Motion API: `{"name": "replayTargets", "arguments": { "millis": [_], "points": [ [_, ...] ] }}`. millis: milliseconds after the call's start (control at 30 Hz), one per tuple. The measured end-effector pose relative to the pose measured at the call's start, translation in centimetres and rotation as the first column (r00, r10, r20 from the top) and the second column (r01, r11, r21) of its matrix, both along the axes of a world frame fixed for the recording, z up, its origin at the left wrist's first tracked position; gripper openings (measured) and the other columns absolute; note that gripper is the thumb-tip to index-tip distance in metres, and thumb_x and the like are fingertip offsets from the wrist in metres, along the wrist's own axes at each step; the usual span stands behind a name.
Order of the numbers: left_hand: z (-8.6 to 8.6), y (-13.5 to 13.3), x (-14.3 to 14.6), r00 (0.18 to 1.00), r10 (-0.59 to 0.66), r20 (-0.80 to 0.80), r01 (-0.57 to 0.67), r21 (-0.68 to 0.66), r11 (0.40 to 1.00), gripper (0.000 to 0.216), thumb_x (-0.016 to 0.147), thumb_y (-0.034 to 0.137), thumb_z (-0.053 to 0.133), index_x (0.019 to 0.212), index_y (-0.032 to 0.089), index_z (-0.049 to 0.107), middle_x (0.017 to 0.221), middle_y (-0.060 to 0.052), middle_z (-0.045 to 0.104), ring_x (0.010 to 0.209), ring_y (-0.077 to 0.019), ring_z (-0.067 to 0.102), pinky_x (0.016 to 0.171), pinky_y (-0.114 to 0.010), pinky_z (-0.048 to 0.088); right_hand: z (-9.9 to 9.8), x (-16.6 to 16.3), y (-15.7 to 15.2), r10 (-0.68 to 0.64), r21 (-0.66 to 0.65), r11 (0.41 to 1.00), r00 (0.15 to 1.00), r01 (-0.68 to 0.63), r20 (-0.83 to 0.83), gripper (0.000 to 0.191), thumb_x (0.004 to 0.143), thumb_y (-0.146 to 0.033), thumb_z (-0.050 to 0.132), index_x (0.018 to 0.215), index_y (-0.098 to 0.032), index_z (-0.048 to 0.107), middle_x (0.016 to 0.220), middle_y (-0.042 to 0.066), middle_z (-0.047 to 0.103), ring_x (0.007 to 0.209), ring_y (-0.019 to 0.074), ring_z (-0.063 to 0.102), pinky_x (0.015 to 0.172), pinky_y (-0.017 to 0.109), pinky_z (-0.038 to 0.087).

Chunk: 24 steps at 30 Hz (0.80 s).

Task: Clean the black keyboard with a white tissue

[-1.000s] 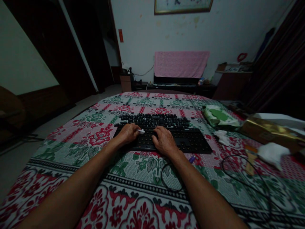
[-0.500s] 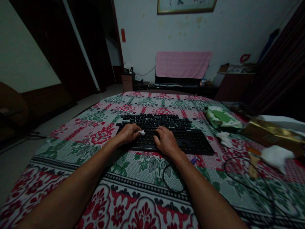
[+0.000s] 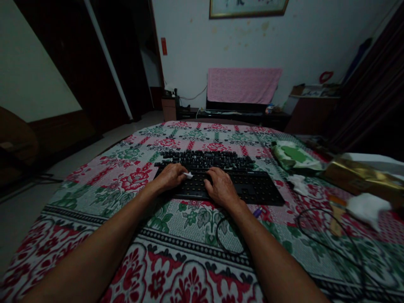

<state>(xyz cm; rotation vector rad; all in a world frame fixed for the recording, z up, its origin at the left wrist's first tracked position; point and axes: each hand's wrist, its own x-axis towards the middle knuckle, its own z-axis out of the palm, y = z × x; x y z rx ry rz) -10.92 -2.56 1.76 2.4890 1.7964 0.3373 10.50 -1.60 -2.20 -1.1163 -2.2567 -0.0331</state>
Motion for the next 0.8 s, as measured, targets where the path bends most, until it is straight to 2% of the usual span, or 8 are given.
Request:
{"name": "replayTargets", "arguments": {
  "millis": [200, 467, 667, 800],
  "points": [
    [-0.4, 0.0, 0.5, 0.997, -0.064, -0.036, 0.066, 0.044, 0.997, 0.027, 0.085, 0.022, 0.044, 0.101, 0.019, 0.065, 0.094, -0.007, 0.061, 0.09, -0.0182, 0.058, 0.082, -0.028, 0.044, 0.0, 0.0, 0.0, -0.011, 0.011, 1.0, 1.0, 0.011, 0.016, 0.028, 0.084, -0.027, 0.048, 0.105, -0.014, 0.06, 0.115, 0.013, 0.058, 0.108, 0.0234, 0.052, 0.095, 0.04, 0.041],
    [0.7, 0.0, -0.3, 0.986, -0.152, -0.066, 0.152, -0.009, 0.988, 0.025, 0.083, 0.023, 0.048, 0.099, 0.02, 0.067, 0.092, -0.006, 0.064, 0.087, -0.0179, 0.059, 0.08, -0.026, 0.044, 0.2, -0.1, -0.2, -0.002, 0.006, 1.0, 1.0, 0.002, 0.017, 0.026, 0.083, -0.026, 0.048, 0.104, -0.015, 0.06, 0.113, 0.012, 0.058, 0.106, 0.0228, 0.053, 0.094, 0.039, 0.042],
    [0.6, -0.2, -0.1, 0.983, -0.148, -0.104, 0.154, 0.048, 0.987, 0.027, 0.083, 0.021, 0.045, 0.1, 0.02, 0.066, 0.093, -0.007, 0.063, 0.085, -0.0191, 0.059, 0.076, -0.027, 0.044, 0.4, -0.1, -0.3, -0.019, -0.001, 1.0, 0.999, 0.019, 0.025, 0.027, 0.083, -0.027, 0.048, 0.104, -0.014, 0.061, 0.115, 0.013, 0.058, 0.107, 0.0231, 0.053, 0.095, 0.038, 0.042],
    [1.0, -0.4, 0.0, 0.972, -0.179, -0.154, 0.186, 0.03, 0.982, 0.027, 0.082, 0.019, 0.046, 0.1, 0.02, 0.066, 0.093, -0.007, 0.063, 0.084, -0.0191, 0.06, 0.074, -0.026, 0.044, 0.7, -0.2, -0.5, -0.019, -0.014, 1.0, 0.999, 0.019, 0.031, 0.027, 0.084, -0.026, 0.048, 0.103, -0.013, 0.061, 0.113, 0.013, 0.059, 0.105, 0.0232, 0.054, 0.094, 0.038, 0.042]
  ]
}}
